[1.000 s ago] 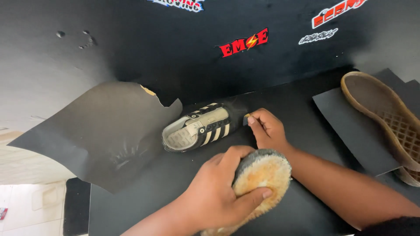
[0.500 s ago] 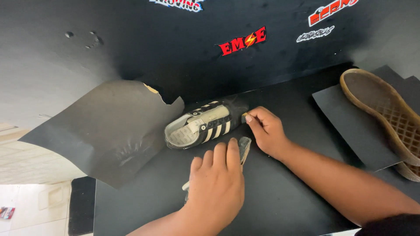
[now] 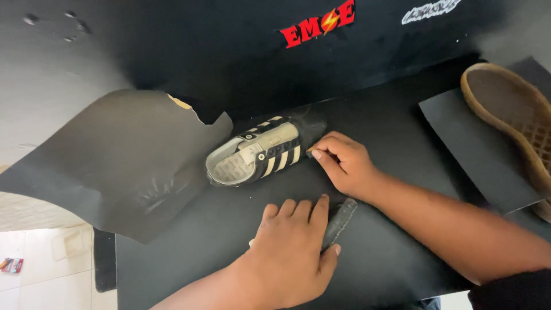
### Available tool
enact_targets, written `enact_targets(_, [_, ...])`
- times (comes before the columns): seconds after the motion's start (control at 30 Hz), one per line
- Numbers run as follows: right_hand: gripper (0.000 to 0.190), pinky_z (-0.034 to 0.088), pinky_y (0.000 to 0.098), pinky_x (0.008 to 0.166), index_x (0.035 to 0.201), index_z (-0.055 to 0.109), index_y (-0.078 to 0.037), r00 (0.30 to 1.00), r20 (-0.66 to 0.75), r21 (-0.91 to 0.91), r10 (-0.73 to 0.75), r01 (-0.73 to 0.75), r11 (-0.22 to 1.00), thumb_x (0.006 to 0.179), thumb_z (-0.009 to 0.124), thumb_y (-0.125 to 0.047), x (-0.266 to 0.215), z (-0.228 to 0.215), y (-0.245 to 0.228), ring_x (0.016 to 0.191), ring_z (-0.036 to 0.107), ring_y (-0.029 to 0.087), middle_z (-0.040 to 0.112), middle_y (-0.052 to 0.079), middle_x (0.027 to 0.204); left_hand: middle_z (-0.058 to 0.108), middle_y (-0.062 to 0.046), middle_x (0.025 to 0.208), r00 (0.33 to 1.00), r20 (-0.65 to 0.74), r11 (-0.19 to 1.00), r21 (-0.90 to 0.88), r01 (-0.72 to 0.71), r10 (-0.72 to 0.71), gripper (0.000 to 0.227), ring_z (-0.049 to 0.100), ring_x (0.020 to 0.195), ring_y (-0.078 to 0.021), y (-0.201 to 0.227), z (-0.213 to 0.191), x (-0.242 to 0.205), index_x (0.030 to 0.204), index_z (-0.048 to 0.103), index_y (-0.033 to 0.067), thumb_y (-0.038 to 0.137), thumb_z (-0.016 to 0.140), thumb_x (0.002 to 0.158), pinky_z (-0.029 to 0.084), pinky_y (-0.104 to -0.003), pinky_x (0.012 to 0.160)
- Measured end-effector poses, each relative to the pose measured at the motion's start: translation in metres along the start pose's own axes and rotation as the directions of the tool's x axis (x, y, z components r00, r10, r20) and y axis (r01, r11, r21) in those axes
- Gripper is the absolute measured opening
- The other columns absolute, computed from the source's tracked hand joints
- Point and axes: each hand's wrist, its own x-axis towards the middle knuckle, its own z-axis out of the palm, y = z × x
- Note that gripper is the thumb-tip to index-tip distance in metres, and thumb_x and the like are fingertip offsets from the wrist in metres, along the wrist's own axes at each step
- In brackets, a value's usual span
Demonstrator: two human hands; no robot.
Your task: Sanding the sole of a sneaker with a small piece of sandpaper to prepare the surface for repair or gluing.
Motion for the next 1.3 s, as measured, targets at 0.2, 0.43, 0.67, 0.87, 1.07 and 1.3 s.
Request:
enact_targets(0.2, [0.014, 0.048, 0.0260, 0.066, 0.097, 0.067, -0.001, 0.999, 0.034, 0.040, 0.003, -0.004, 0.999, 0.104, 0.057, -0.009, 0.003, -0.005, -0.006, 0.072, 0.059, 0.016, 0.064, 0.009, 0.090, 0.064, -0.022, 0.120, 0.968, 0.246, 0.992, -0.129, -0.010, 0.042, 0.075, 0.056, 0.104, -0.0453, -0.010, -0.014, 0.003, 0.152, 0.044, -0.0013, 0.046, 0.045, 0.094, 0.037, -0.062, 0.091])
enact_targets(0.43, [0.013, 0.052, 0.0271, 0.071, 0.098, 0.068, -0.002, 0.999, 0.040, 0.034, 0.011, -0.013, 0.999, 0.103, 0.058, -0.008, 0.001, -0.003, 0.000, 0.079, 0.063, 0.017, 0.067, 0.009, 0.091, 0.056, -0.011, 0.118, 0.822, 0.568, 0.931, -0.287, 0.226, -0.025, 0.068, 0.066, 0.093, -0.0386, -0.012, -0.052, 0.022, 0.136, 0.046, 0.0099, 0.053, 0.058, 0.086, 0.053, -0.050, 0.076])
enact_targets(0.67, [0.013, 0.050, 0.0259, 0.069, 0.102, 0.070, -0.001, 0.999, 0.033, 0.052, 0.027, -0.029, 0.998, 0.104, 0.058, -0.008, -0.001, -0.002, 0.005, 0.075, 0.062, 0.016, 0.067, 0.010, 0.094, 0.050, -0.014, 0.137, 0.771, 0.623, 0.865, -0.307, 0.397, -0.133, 0.096, 0.063, 0.111, -0.0375, -0.015, -0.058, 0.031, 0.151, 0.027, 0.0103, 0.051, 0.070, 0.075, 0.053, -0.045, 0.086])
enact_targets(0.87, [0.016, 0.053, 0.0276, 0.072, 0.102, 0.071, -0.002, 0.998, 0.048, 0.021, 0.044, -0.045, 0.999, 0.104, 0.058, -0.011, -0.001, -0.001, 0.006, 0.079, 0.066, 0.018, 0.068, 0.010, 0.094, 0.052, -0.008, 0.140, 0.710, 0.682, 0.843, -0.270, 0.464, -0.172, 0.106, 0.060, 0.122, -0.0322, -0.022, -0.069, 0.041, 0.151, 0.031, 0.0165, 0.059, 0.073, 0.064, 0.052, -0.044, 0.094])
enact_targets(1.07, [0.017, 0.053, 0.0287, 0.075, 0.101, 0.069, -0.002, 0.998, 0.031, 0.029, 0.063, -0.064, 0.998, 0.105, 0.056, -0.012, -0.001, -0.004, 0.005, 0.081, 0.066, 0.019, 0.068, 0.010, 0.093, 0.056, 0.001, 0.115, 0.731, 0.662, 0.849, -0.282, 0.447, -0.165, 0.084, 0.061, 0.104, -0.0221, -0.031, -0.070, 0.048, 0.118, 0.049, 0.0141, 0.069, 0.069, 0.057, 0.049, -0.038, 0.082])
enact_targets(1.3, [0.017, 0.057, 0.0302, 0.075, 0.101, 0.069, 0.001, 1.000, -0.009, 0.024, 0.019, -0.019, 1.000, 0.103, 0.057, -0.011, -0.007, -0.008, 0.000, 0.083, 0.069, 0.023, 0.069, 0.015, 0.093, 0.059, 0.002, 0.094, 0.841, 0.541, 0.680, -0.622, 0.389, 0.014, 0.065, 0.059, 0.088, -0.0121, -0.054, -0.043, 0.051, 0.105, 0.050, 0.0145, 0.060, 0.069, 0.062, 0.046, -0.032, 0.075])
